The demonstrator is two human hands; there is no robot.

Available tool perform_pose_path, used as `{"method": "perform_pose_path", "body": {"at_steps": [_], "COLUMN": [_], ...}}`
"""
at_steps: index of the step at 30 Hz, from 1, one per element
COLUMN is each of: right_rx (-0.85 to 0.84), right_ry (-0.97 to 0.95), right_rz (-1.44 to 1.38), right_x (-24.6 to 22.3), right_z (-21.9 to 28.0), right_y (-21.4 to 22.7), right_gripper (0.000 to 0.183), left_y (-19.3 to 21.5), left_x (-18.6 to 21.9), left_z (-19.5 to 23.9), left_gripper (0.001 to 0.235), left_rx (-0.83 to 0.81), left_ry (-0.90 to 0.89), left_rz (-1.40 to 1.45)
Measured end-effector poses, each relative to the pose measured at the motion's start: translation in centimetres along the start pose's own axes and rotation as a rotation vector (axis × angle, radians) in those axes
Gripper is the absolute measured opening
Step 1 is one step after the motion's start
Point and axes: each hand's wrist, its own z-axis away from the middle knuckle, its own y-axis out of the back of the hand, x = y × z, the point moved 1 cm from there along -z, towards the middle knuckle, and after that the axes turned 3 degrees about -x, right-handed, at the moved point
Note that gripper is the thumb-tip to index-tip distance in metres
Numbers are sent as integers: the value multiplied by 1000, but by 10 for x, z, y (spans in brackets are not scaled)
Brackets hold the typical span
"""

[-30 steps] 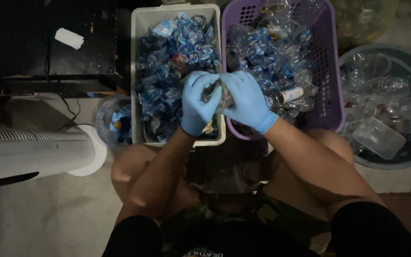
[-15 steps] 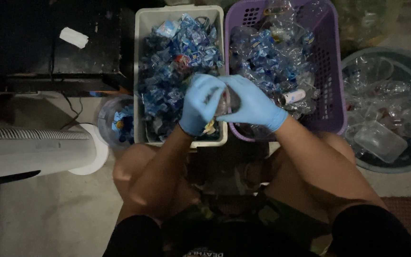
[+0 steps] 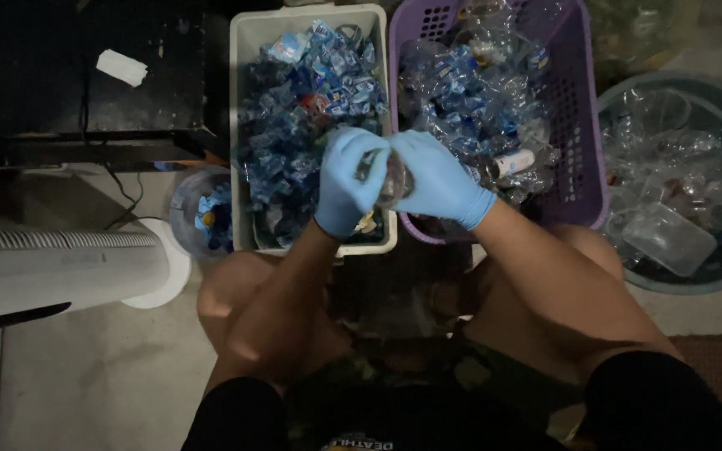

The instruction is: The person sits on the floor and uses scissors to cut plastic water bottles. They pick up bottles from a white bin, cut off the tops and bottoms, and place the cut pieces into a purple basket. The person repeats this process for multiple bottles throughout the video.

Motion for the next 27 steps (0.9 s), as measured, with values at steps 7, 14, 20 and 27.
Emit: {"method": "perform_pose_path", "body": {"at_steps": [7,14,20,27], "right_rx": [103,49,-22,37], "right_ry": [-40,-227,-314,-245], "right_rz": [-35,-87,-158,-174], "right_x": [7,13,15,18], "right_z": [1,4,3,4], "right_y": [-2,18,21,22], "right_gripper": [83,83,84,73], "left_y": [-7,32,38,9], "left_x": [-37,-140,-95,-147], "left_z": [8,21,-4,38], "left_gripper": [13,31,24,45], "left_rx": [228,-238,-67,-372], "left_ry": [356,1048,1242,875], "left_rz": [-144,-127,288,-417]}}
